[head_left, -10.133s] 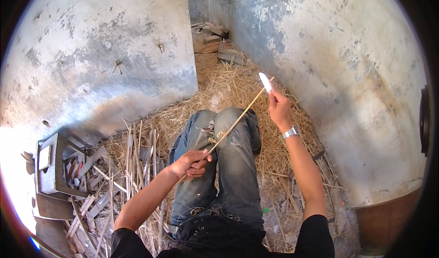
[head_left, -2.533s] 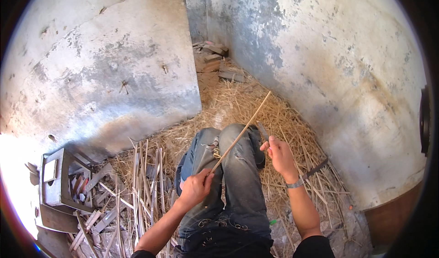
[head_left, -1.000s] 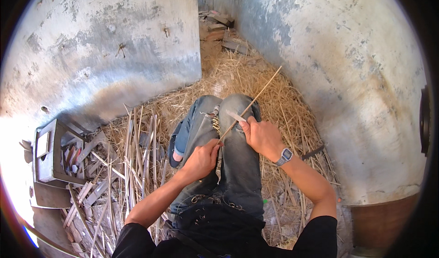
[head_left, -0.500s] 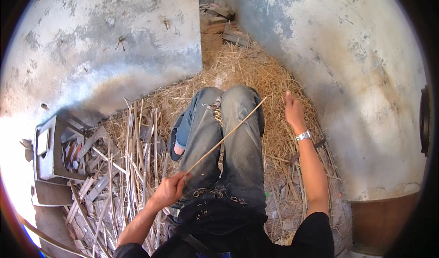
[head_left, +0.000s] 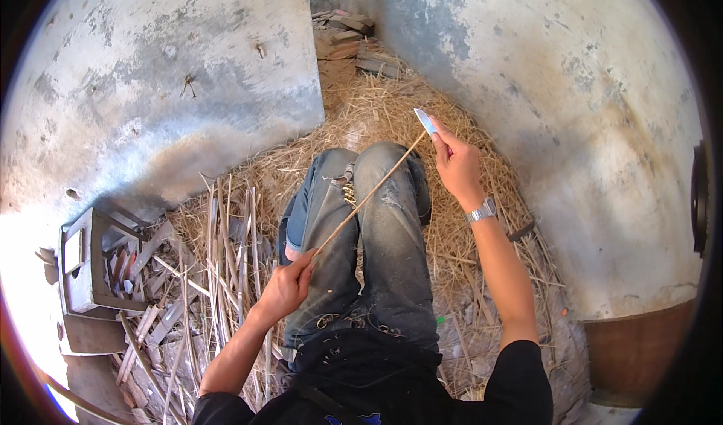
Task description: The person holds a bamboo stick and uses a small knife to shave down the surface of the wood, repeatedly running the blade along the length of the stick while sitting on the floor.
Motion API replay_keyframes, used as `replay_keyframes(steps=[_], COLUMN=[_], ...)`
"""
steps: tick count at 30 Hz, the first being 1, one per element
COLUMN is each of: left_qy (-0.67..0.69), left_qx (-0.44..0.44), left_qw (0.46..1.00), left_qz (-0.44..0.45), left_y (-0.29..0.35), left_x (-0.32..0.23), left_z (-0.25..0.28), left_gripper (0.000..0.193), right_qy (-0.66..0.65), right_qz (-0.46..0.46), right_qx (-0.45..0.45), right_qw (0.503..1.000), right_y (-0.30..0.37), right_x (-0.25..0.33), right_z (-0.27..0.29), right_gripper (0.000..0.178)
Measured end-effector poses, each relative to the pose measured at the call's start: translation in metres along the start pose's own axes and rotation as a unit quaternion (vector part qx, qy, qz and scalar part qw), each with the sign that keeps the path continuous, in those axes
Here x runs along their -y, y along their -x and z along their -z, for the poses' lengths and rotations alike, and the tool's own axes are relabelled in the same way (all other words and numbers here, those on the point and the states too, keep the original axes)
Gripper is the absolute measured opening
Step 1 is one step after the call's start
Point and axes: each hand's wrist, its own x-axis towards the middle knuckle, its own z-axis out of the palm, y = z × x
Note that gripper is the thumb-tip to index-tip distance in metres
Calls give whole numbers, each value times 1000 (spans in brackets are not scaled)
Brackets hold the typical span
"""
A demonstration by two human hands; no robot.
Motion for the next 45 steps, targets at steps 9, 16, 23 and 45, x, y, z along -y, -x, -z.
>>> replay_keyframes(steps=[9,16,23,45], left_qy=[13,-1,25,5], left_qx=[7,22,-9,96], left_qw=[1000,1000,999,995], left_qz=[3,17,-32,35], left_y=[-3,-14,-42,-31], left_x=[10,1,-2,-5], left_z=[2,5,-11,23], left_gripper=[38,39,37,31], right_qy=[-35,-80,-101,31], right_qz=[17,19,38,13], right_qx=[1,43,113,-35], right_qw=[999,996,988,999], right_y=[10,26,42,-3], right_x=[-18,-9,6,-30], right_z=[-26,-30,-30,-27], right_gripper=[34,35,36,42])
